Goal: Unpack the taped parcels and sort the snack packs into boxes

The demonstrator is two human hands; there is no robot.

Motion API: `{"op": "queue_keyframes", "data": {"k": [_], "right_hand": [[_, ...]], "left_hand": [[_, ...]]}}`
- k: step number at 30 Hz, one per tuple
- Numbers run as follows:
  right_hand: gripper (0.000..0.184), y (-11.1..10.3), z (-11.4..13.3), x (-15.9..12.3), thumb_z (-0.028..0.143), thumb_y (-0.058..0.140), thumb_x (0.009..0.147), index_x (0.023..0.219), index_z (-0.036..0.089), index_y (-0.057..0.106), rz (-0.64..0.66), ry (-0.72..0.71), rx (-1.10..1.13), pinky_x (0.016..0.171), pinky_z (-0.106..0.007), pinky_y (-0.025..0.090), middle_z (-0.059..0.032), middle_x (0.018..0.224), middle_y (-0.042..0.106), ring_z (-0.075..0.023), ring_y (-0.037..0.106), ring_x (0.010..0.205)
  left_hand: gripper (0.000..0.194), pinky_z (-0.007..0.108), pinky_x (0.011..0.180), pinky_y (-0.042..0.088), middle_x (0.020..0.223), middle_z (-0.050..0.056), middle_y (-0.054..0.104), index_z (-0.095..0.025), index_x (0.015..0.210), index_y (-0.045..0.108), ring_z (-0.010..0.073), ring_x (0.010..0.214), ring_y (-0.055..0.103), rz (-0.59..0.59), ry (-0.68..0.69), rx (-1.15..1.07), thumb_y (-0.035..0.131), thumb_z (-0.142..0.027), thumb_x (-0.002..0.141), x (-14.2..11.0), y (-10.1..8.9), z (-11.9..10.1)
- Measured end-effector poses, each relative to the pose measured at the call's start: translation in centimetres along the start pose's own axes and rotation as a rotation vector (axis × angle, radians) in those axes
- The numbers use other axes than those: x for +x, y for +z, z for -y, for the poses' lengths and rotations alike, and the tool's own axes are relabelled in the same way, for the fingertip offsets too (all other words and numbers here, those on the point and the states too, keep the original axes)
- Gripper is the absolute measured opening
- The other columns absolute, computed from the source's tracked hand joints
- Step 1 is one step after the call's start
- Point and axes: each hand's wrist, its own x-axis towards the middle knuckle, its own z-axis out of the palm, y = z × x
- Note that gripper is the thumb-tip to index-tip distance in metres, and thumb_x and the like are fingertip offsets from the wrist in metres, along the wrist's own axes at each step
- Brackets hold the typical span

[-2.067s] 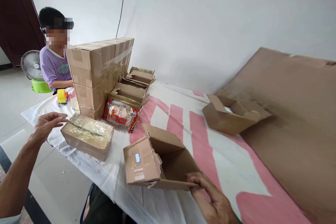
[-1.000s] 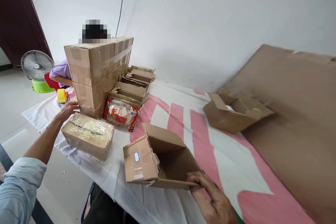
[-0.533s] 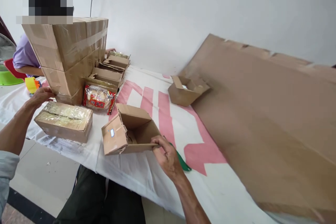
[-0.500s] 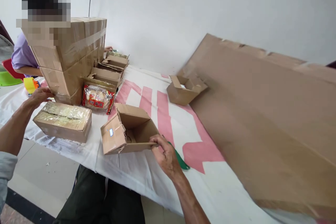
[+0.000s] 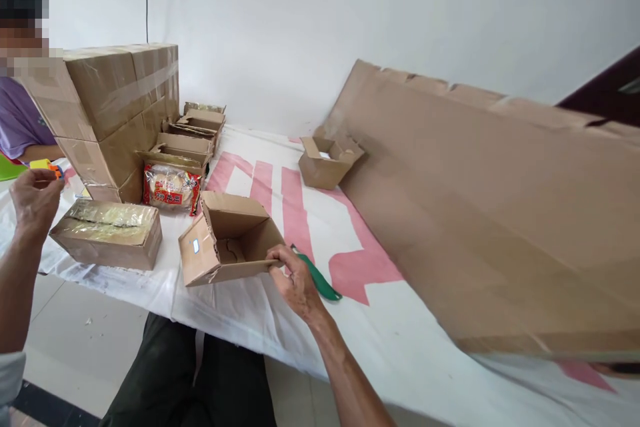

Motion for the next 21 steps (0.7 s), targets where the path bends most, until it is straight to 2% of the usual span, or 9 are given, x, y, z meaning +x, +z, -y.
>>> {"op": "queue_keyframes", "data": {"k": [1,3,4,7,9,12,15,17,21], "right_hand": [[0.006,0.1,0.0,-0.1,0.026,0.055,0.085,0.084,0.027,0.061,-0.005,0.004,-0.001,0.077,-0.035,0.049,-0.002,0.087,0.068,-0.0247,0.064,0.085],[0.007,0.2,-0.1,-0.2,0.025,0.055,0.084,0.084,0.027,0.061,-0.014,0.005,-0.002,0.078,-0.035,0.048,-0.0022,0.088,0.068,-0.0249,0.065,0.086],[0.007,0.3,-0.1,-0.3,0.025,0.055,0.083,0.084,0.026,0.061,-0.017,0.001,-0.001,0.078,-0.036,0.048,-0.0023,0.088,0.068,-0.025,0.065,0.086],[0.007,0.3,-0.2,-0.4,0.025,0.055,0.083,0.083,0.026,0.061,-0.026,-0.011,0.001,0.079,-0.036,0.048,-0.0025,0.087,0.067,-0.0252,0.064,0.087],[0.007,0.2,-0.2,-0.4,0.026,0.055,0.083,0.083,0.026,0.062,-0.026,-0.011,0.006,0.078,-0.037,0.047,-0.0025,0.087,0.067,-0.0253,0.064,0.086],[0.006,-0.1,-0.2,-0.6,0.026,0.055,0.083,0.083,0.026,0.061,-0.025,0.003,0.019,0.078,-0.037,0.047,-0.0026,0.088,0.068,-0.0256,0.064,0.087],[0.006,-0.4,-0.3,-0.6,0.028,0.055,0.085,0.082,0.026,0.06,-0.02,0.022,0.04,0.079,-0.037,0.047,-0.0028,0.088,0.068,-0.0256,0.064,0.087],[0.006,-0.6,-0.3,-0.6,0.029,0.056,0.085,0.081,0.026,0.06,-0.02,0.026,0.058,0.079,-0.037,0.047,-0.0032,0.087,0.069,-0.0254,0.063,0.086],[0.005,-0.7,-0.1,-0.6,0.029,0.056,0.083,0.081,0.026,0.059,-0.037,0.029,0.075,0.077,-0.037,0.046,-0.0032,0.085,0.067,-0.025,0.061,0.084]], "left_hand": [[0.021,0.043,0.084,0.057,0.087,0.002,0.077,-0.023,0.086,0.071,0.0246,0.091,0.075,0.052,0.113,-0.021,0.078,-0.042,0.08,-2.1,0.1,-1.4],[0.016,0.037,0.076,0.06,0.091,0.002,0.079,-0.023,0.085,0.075,0.0214,0.086,0.075,0.254,0.328,-0.089,0.076,-0.039,0.086,-7.1,0.7,-4.4],[0.014,0.034,0.073,0.061,0.097,0.004,0.08,-0.022,0.086,0.076,0.0211,0.09,0.076,0.366,0.415,-0.133,0.076,-0.036,0.09,-9.7,1.3,-5.8],[0.009,0.035,0.083,0.065,0.113,0.009,0.082,-0.023,0.1,0.082,0.0229,0.101,0.079,0.713,0.534,-0.243,0.081,-0.03,0.095,-16.6,3.6,-8.3],[0.022,0.041,0.096,0.066,0.126,0.011,0.08,-0.025,0.111,0.082,0.0272,0.113,0.079,0.812,0.539,-0.267,0.089,-0.03,0.091,-19.2,5.1,-8.5],[0.037,0.049,0.109,0.062,0.139,0.014,0.076,-0.026,0.117,0.08,0.033,0.128,0.075,0.836,0.484,-0.291,0.096,-0.031,0.084,-20.4,7.0,-7.5],[0.036,0.055,0.115,0.057,0.149,0.016,0.072,-0.026,0.113,0.08,0.0357,0.137,0.071,0.83,0.437,-0.331,0.097,-0.033,0.083,-19.9,8.2,-6.7],[0.033,0.056,0.116,0.055,0.15,0.016,0.071,-0.025,0.11,0.08,0.0359,0.138,0.07,0.847,0.413,-0.365,0.097,-0.034,0.083,-19.7,8.7,-6.7],[0.024,0.05,0.112,0.056,0.141,0.014,0.075,-0.024,0.102,0.079,0.0325,0.132,0.072,0.877,0.376,-0.41,0.094,-0.031,0.085,-19.6,9.2,-7.6]]}}
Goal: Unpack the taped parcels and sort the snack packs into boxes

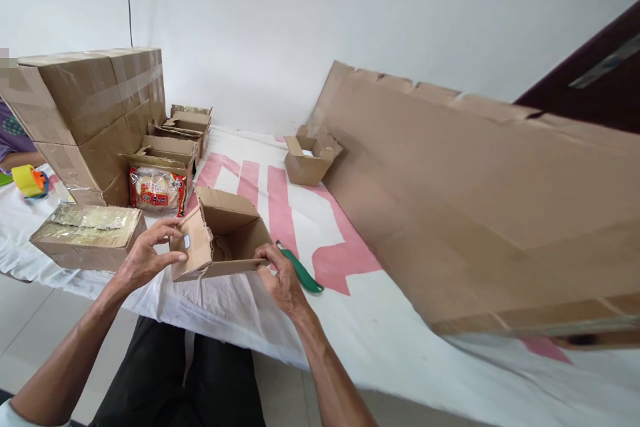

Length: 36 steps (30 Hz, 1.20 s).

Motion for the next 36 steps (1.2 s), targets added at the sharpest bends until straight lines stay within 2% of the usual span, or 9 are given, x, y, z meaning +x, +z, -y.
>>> {"op": "queue_keyframes", "data": {"k": [5,10,19,29,36], "right_hand": [[0.005,-0.1,0.4,-0.1,0.026,0.056,0.085,0.081,0.026,0.058,0.002,-0.019,-0.001,0.078,-0.04,0.047,-0.005,0.085,0.066,-0.0258,0.062,0.084],[0.006,0.0,0.3,-0.1,0.025,0.054,0.085,0.08,0.026,0.057,-0.003,-0.036,-0.015,0.075,-0.038,0.046,-0.0031,0.085,0.066,-0.0246,0.061,0.083],[0.007,-0.1,0.2,-0.3,0.026,0.053,0.087,0.081,0.027,0.057,0.005,-0.054,-0.032,0.077,-0.038,0.048,-0.0023,0.085,0.067,-0.0246,0.062,0.083],[0.007,0.1,0.1,-0.5,0.024,0.054,0.086,0.081,0.027,0.056,-0.005,-0.066,-0.01,0.076,-0.037,0.047,-0.0015,0.085,0.064,-0.0237,0.06,0.081],[0.006,0.3,0.1,-0.4,0.025,0.053,0.087,0.081,0.027,0.056,0.005,-0.066,-0.025,0.078,-0.038,0.046,-0.0017,0.085,0.064,-0.0249,0.061,0.084]], "left_hand": [[0.014,0.039,0.091,0.06,0.129,0.011,0.078,-0.023,0.093,0.078,0.0267,0.112,0.075,-0.026,-0.05,0.011,0.089,-0.03,0.088,0.3,0.4,-0.5],[0.008,0.038,0.088,0.061,0.131,0.011,0.078,-0.023,0.093,0.078,0.0261,0.109,0.076,-0.063,-0.031,0.03,0.085,-0.026,0.089,0.1,0.8,-0.6],[0.008,0.047,0.106,0.061,0.131,0.013,0.081,-0.024,0.098,0.08,0.0314,0.12,0.078,-0.112,0.019,0.097,0.083,-0.027,0.09,-0.3,1.2,-1.0],[0.012,0.047,0.102,0.063,0.126,0.013,0.083,-0.023,0.096,0.081,0.0328,0.113,0.081,-0.098,0.017,0.185,0.083,-0.024,0.084,0.0,1.1,-2.0],[0.009,0.045,0.096,0.065,0.12,0.012,0.085,-0.024,0.095,0.081,0.0319,0.111,0.082,-0.107,0.027,0.213,0.078,-0.023,0.087,-0.1,1.2,-1.9]]}}
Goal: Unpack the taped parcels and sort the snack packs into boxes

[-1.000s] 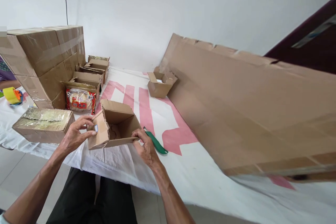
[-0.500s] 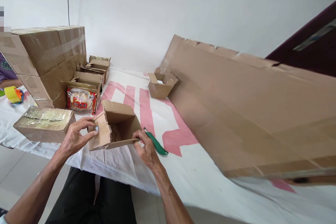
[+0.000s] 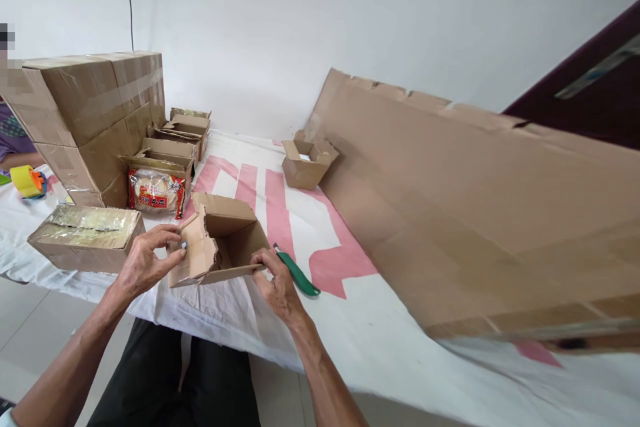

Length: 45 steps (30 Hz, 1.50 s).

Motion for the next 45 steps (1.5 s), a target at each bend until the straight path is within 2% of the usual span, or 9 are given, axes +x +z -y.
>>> {"op": "queue_keyframes", "data": {"k": [6,11,21,27,30,36,45], "right_hand": [[0.005,-0.1,-0.2,-0.1,0.025,0.053,0.085,0.083,0.027,0.056,-0.002,0.003,-0.01,0.08,-0.038,0.046,-0.001,0.085,0.064,-0.0248,0.061,0.083],[0.005,-0.2,-0.2,-0.2,0.025,0.054,0.086,0.082,0.027,0.056,-0.003,0.01,-0.006,0.079,-0.037,0.046,-0.0012,0.085,0.065,-0.0245,0.061,0.083],[0.006,-0.3,0.2,-0.2,0.022,0.054,0.085,0.082,0.027,0.056,-0.012,0.002,0.014,0.079,-0.037,0.046,-0.0006,0.084,0.063,-0.024,0.06,0.082],[0.006,-0.2,0.1,-0.1,0.02,0.054,0.083,0.082,0.026,0.056,-0.014,-0.012,0.04,0.078,-0.035,0.047,-0.0005,0.085,0.063,-0.0236,0.059,0.082],[0.007,-0.2,0.1,-0.1,0.02,0.054,0.084,0.082,0.027,0.056,-0.014,-0.01,0.034,0.078,-0.036,0.046,-0.0004,0.084,0.063,-0.0237,0.059,0.081],[0.006,-0.1,-0.1,-0.1,0.022,0.054,0.084,0.081,0.027,0.055,-0.013,-0.011,0.042,0.078,-0.036,0.046,-0.0008,0.085,0.062,-0.0239,0.059,0.082],[0.007,-0.1,-0.3,-0.1,0.02,0.054,0.083,0.082,0.027,0.056,-0.024,-0.02,0.052,0.078,-0.036,0.046,-0.0007,0.084,0.062,-0.0238,0.059,0.082]], "left_hand": [[0.015,0.047,0.105,0.063,0.131,0.012,0.083,-0.024,0.101,0.082,0.0315,0.118,0.081,0.002,0.02,-0.039,0.076,-0.02,0.088,-0.3,-0.2,0.1],[0.03,0.051,0.109,0.062,0.141,0.016,0.079,-0.024,0.111,0.083,0.0355,0.128,0.077,0.055,0.006,-0.099,0.087,-0.023,0.082,-0.5,-0.5,0.6],[0.013,0.043,0.092,0.066,0.132,0.014,0.083,-0.023,0.103,0.082,0.032,0.12,0.08,0.017,0.014,-0.065,0.077,-0.023,0.091,-0.3,-0.2,0.5],[0.011,0.048,0.108,0.061,0.138,0.017,0.08,-0.022,0.105,0.08,0.0324,0.13,0.076,-0.033,0.08,-0.059,0.074,-0.021,0.096,-0.6,0.3,0.7],[0.008,0.045,0.105,0.062,0.131,0.017,0.081,-0.023,0.104,0.077,0.0318,0.135,0.073,-0.056,0.11,-0.076,0.071,-0.02,0.1,-0.7,0.6,0.7],[0.014,0.04,0.101,0.062,0.136,0.018,0.078,-0.021,0.095,0.077,0.026,0.118,0.079,-0.082,0.197,-0.049,0.068,-0.02,0.106,-0.5,1.0,0.7],[0.018,0.043,0.103,0.064,0.144,0.017,0.073,-0.023,0.105,0.08,0.0265,0.128,0.075,-0.115,0.251,-0.048,0.064,-0.015,0.107,-0.8,1.7,1.5]]}}
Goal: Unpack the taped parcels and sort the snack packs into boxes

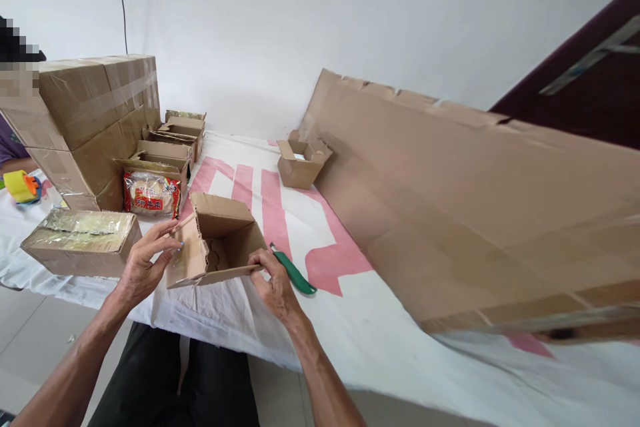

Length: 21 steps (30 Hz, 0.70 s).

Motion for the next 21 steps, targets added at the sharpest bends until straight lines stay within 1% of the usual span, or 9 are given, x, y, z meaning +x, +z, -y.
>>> {"op": "queue_keyframes", "data": {"k": [6,14,17,21], "right_hand": [[0.007,0.07,0.01,-0.03,0.02,0.054,0.084,0.082,0.026,0.056,-0.008,-0.009,0.004,0.078,-0.036,0.046,-0.0006,0.084,0.062,-0.0235,0.059,0.082],[0.008,0.04,0.03,0.0,0.019,0.054,0.082,0.082,0.026,0.057,-0.009,-0.011,0.01,0.079,-0.036,0.047,-0.0007,0.086,0.064,-0.024,0.06,0.083],[0.007,0.1,0.16,0.08,0.02,0.054,0.082,0.082,0.026,0.056,-0.007,-0.004,0.003,0.078,-0.036,0.046,-0.0006,0.085,0.063,-0.0239,0.059,0.082],[0.007,0.04,0.43,0.09,0.02,0.053,0.083,0.082,0.027,0.055,0.003,0.009,-0.008,0.078,-0.036,0.045,-0.0006,0.085,0.063,-0.0239,0.059,0.082]], "left_hand": [[0.024,0.047,0.107,0.064,0.149,0.016,0.067,-0.025,0.11,0.08,0.027,0.132,0.073,-0.01,0.021,-0.024,0.061,-0.01,0.106,-0.07,0.24,0.19],[0.025,0.047,0.105,0.065,0.147,0.015,0.066,-0.025,0.106,0.079,0.0266,0.133,0.072,-0.007,0.045,-0.009,0.06,-0.01,0.107,0.26,0.29,0.03],[0.021,0.047,0.106,0.065,0.147,0.015,0.066,-0.024,0.106,0.078,0.0263,0.131,0.073,0.007,0.035,0.007,0.063,-0.011,0.106,0.47,0.09,-0.24],[0.019,0.047,0.109,0.063,0.149,0.015,0.065,-0.024,0.108,0.076,0.0278,0.132,0.072,0.037,0.011,0.009,0.068,-0.009,0.099,0.6,-0.25,-0.61]]}}
